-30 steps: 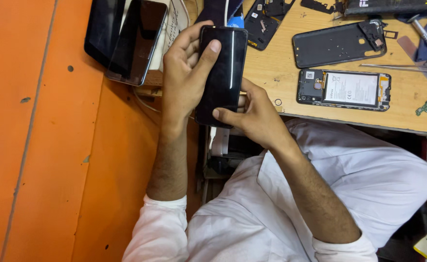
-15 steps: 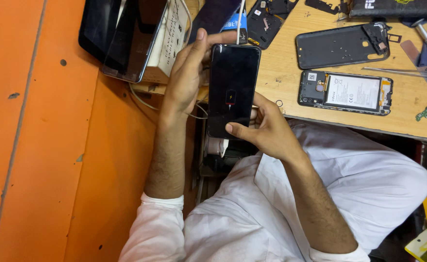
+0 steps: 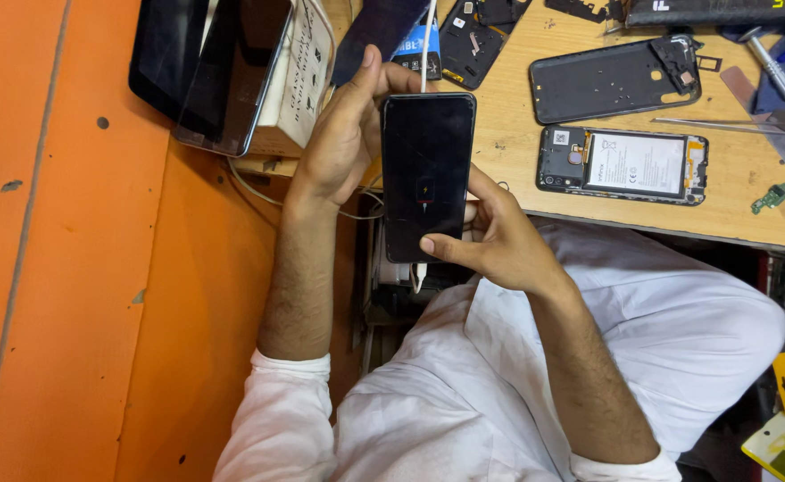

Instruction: The person uses a screwdriver to remove screws from a smartphone, then detaches and reconnects a small circuit board. They plug in a charging cable to test the device and continue adjusting internal components.

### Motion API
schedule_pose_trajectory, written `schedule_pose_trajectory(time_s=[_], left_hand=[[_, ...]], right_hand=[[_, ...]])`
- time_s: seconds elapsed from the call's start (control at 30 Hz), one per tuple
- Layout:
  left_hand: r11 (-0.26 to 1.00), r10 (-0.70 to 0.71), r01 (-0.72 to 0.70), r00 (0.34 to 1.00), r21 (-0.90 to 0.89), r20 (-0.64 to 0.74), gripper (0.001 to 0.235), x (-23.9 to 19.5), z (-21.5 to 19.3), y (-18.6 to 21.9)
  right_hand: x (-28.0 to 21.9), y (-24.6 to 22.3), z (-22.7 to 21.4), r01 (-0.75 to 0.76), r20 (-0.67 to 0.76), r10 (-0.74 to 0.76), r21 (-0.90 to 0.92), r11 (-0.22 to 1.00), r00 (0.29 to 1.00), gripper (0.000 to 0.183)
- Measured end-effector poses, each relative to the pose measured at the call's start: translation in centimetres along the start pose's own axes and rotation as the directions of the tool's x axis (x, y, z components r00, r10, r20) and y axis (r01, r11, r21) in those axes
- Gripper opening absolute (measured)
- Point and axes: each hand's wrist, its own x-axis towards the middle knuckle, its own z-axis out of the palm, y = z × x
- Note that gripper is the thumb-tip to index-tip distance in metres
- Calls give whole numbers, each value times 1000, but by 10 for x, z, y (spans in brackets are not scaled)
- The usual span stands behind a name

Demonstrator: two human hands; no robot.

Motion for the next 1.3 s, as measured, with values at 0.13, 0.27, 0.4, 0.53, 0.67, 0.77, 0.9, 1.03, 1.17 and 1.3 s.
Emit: schedule_pose_trajectory(time_s=[0.13, 0.27, 0.4, 0.53, 0.67, 0.77, 0.9, 1.03, 1.17, 1.3], left_hand=[[997, 36, -31, 996, -65, 80, 58, 1, -2, 0], [990, -5, 18, 996, -141, 93, 54, 1, -2, -5], [995, 95, -97, 992, -24, -81, 38, -3, -8, -8], [955, 201, -122, 937, 269, -286, 41, -10, -15, -6], [935, 171, -31, 912, 352, -374, 41, -9, -17, -1], [749, 308, 43, 861, 661, -405, 40, -2, -9, -5], [360, 517, 142, 792, 922, -324, 39, 14, -7, -15], [97, 524, 186, 826, 978, -209, 59, 38, -11, -25], [-40, 485, 205, 860, 978, -161, 79, 54, -2, -33], [-47, 282, 333, 909, 942, -307, 88, 62, -3, -37]], right_hand=[[-2, 4, -6, 2, 37, 0, -34, 999, 999, 71], [-5, 7, -7, 1, 56, -2, 17, 1000, 998, 69], [-5, 5, -7, 28, 21, -28, 22, 999, 999, 72], [-1, -4, -11, 4, -78, -5, -15, 1000, 997, 75], [9, -15, -16, 46, -160, -51, -34, 998, 986, 75], [15, -23, -19, 67, -205, -62, 18, 998, 977, 76], [17, -27, -24, 78, -243, -72, 14, 997, 967, 74], [15, -24, -27, 68, -251, -51, 58, 996, 967, 73], [14, -21, -30, 94, -247, -77, 55, 994, 966, 75], [14, -19, -33, 75, -252, -57, 60, 995, 966, 74]])
